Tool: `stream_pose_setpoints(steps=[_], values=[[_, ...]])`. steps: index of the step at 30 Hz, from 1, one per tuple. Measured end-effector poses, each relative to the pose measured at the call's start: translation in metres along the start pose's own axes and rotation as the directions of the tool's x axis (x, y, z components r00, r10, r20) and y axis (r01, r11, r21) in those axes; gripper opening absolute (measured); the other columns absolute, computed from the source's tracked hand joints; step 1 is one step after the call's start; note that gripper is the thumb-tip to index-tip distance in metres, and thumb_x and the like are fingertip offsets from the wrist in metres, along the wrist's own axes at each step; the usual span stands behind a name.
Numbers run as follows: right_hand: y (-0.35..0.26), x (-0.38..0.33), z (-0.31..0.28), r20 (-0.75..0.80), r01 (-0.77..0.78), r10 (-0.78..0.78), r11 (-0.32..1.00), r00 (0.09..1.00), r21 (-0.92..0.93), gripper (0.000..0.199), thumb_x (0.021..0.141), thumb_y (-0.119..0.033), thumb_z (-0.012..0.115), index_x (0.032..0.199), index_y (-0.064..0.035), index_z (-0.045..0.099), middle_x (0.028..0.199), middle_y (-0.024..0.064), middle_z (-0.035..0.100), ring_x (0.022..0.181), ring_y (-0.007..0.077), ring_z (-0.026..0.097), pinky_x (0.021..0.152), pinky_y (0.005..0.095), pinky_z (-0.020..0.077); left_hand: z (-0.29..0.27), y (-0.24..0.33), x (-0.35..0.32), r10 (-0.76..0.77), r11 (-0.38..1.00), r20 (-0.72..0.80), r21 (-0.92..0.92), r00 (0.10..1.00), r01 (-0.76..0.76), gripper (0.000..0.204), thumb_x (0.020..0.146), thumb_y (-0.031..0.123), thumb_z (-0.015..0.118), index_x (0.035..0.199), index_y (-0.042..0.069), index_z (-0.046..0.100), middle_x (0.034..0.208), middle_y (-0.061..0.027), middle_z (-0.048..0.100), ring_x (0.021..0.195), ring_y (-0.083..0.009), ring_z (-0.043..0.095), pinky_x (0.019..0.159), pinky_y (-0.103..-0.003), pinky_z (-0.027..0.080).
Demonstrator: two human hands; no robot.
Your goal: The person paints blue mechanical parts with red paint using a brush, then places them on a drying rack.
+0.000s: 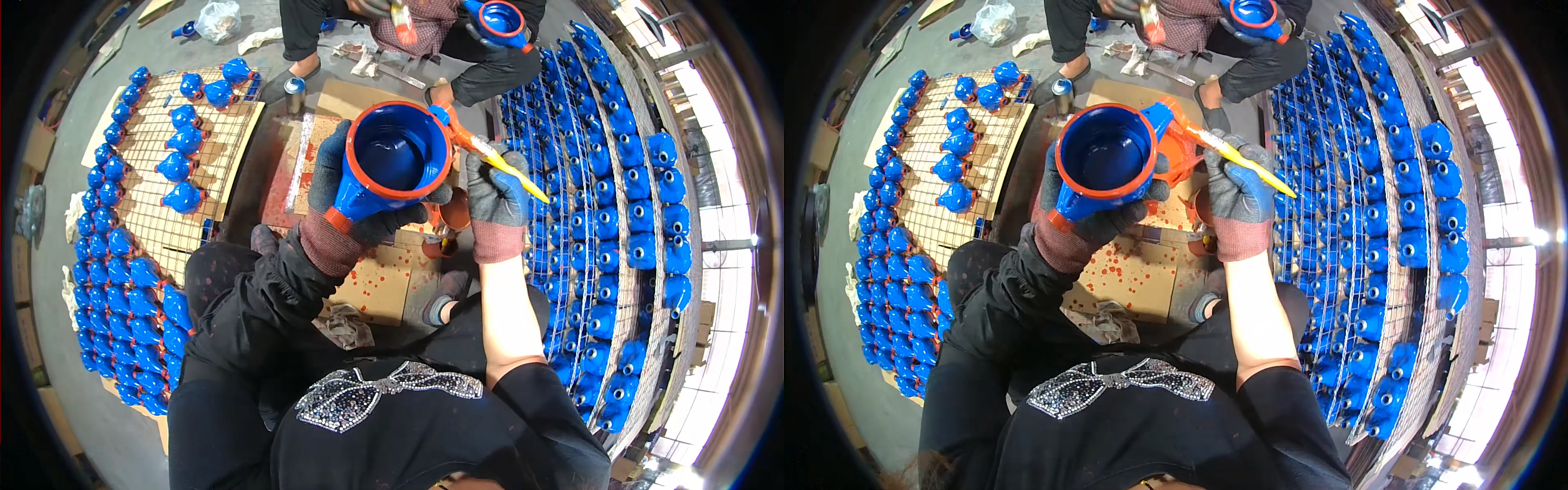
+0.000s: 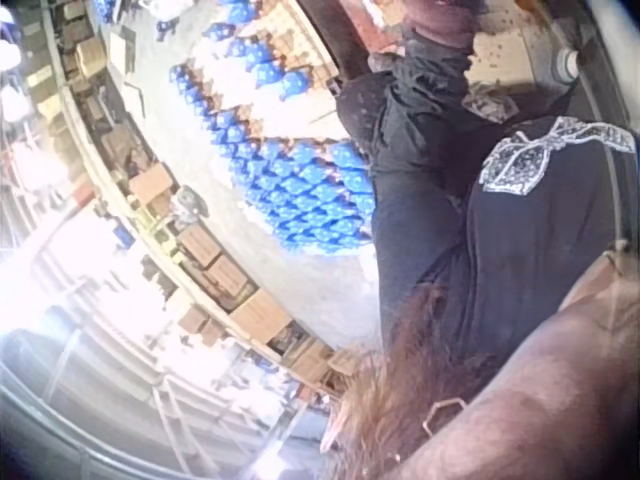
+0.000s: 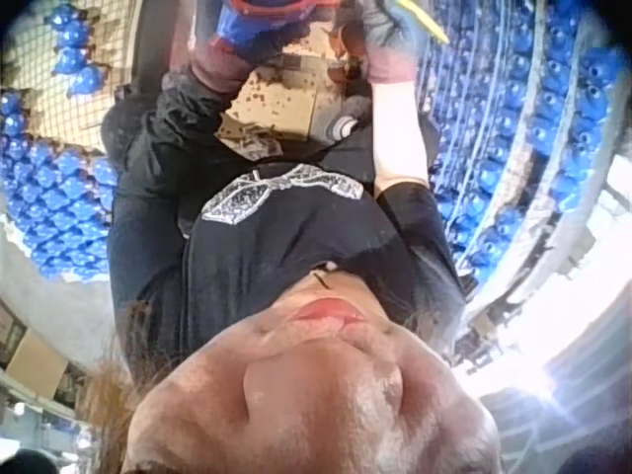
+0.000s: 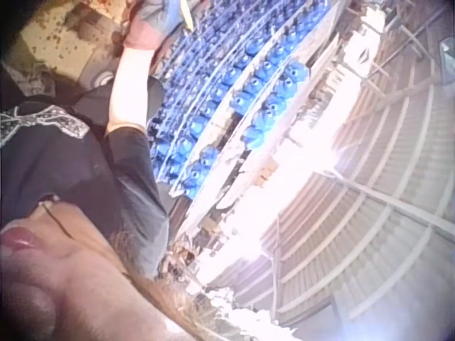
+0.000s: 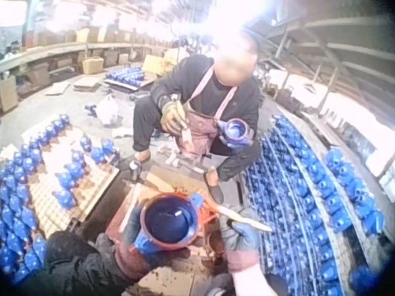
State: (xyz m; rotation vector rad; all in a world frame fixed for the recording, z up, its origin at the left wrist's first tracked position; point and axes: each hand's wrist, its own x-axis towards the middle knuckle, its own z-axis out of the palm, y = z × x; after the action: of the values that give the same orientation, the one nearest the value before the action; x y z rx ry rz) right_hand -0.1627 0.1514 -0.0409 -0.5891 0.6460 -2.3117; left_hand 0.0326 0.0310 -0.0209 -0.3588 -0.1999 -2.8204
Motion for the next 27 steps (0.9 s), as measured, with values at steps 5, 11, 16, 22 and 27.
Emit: stream_pose_setpoints(steps=[5, 11, 16, 22, 27], values=[[0.012, 0.010, -0.009, -0.021, -0.051, 0.051, 0.999, 0.998, 0.002, 0.029, 0.075, 0.011, 0.052, 0.104, 0.0043, 0.052, 0.112, 0.0231, 0.057, 0.117, 0.0384, 0.054, 0.102, 0.0473, 0.0491, -0.020, -0.003, 0.002, 0.011, 1.000, 0.059, -0.017, 0.998, -0.010, 0.079, 0.090, 0.062, 0.048, 0.142, 0.004, 0.035, 0.133, -0.0241, 0.050, 0.112, -0.0425, 0.059, 0.085, -0.051, 0.058], [-0.003, 0.018, 0.003, -0.020, -0.103, 0.102, 0.995, 0.995, -0.018, 0.035, 0.073, 0.008, 0.056, 0.109, 0.0052, 0.055, 0.112, 0.0192, 0.061, 0.111, 0.0299, 0.059, 0.103, 0.0467, 0.0481, -0.030, -0.009, 0.006, 0.305, 0.497, -0.059, 0.861, 0.950, -0.106, 0.067, 0.082, 0.019, 0.077, 0.137, 0.010, 0.040, 0.134, -0.0124, 0.052, 0.119, -0.0267, 0.056, 0.098, -0.041, 0.051], [-0.003, 0.013, -0.018, 0.054, -0.005, 0.050, 0.776, 0.997, -0.631, 0.033, 0.083, -0.010, 0.060, 0.114, -0.0003, 0.059, 0.111, 0.0123, 0.061, 0.101, 0.0217, 0.060, 0.093, 0.0330, 0.0466, -0.023, 0.001, 0.007, 0.464, 0.072, 0.460, 0.832, 0.757, -0.549, 0.084, 0.075, 0.005, 0.082, 0.141, 0.013, 0.030, 0.137, -0.0107, 0.046, 0.121, -0.0233, 0.053, 0.099, -0.042, 0.050], [0.005, -0.013, -0.001, 0.186, 0.083, 0.212, 0.420, 0.959, -0.904, 0.024, 0.082, 0.008, 0.064, 0.105, 0.0007, 0.063, 0.107, 0.0112, 0.065, 0.097, 0.0196, 0.062, 0.090, 0.0317, 0.0502, 0.012, 0.033, -0.004, 0.556, -0.570, 0.777, 0.614, 0.294, -0.546, 0.076, 0.069, 0.007, 0.087, 0.127, 0.006, 0.037, 0.124, -0.0171, 0.053, 0.111, -0.0237, 0.059, 0.086, -0.036, 0.052], [0.001, -0.033, 0.018, 0.312, 0.266, 0.346, 0.176, 0.885, -0.948, 0.020, 0.081, 0.007, 0.065, 0.100, 0.0009, 0.065, 0.102, 0.0099, 0.067, 0.095, 0.0184, 0.063, 0.089, 0.0309, 0.0487, 0.017, 0.071, -0.068, 0.657, 0.344, 0.267, 0.726, 0.705, -0.596, 0.062, 0.085, 0.024, 0.072, 0.136, 0.009, 0.040, 0.126, -0.0127, 0.057, 0.116, -0.0229, 0.058, 0.099, -0.035, 0.049]])
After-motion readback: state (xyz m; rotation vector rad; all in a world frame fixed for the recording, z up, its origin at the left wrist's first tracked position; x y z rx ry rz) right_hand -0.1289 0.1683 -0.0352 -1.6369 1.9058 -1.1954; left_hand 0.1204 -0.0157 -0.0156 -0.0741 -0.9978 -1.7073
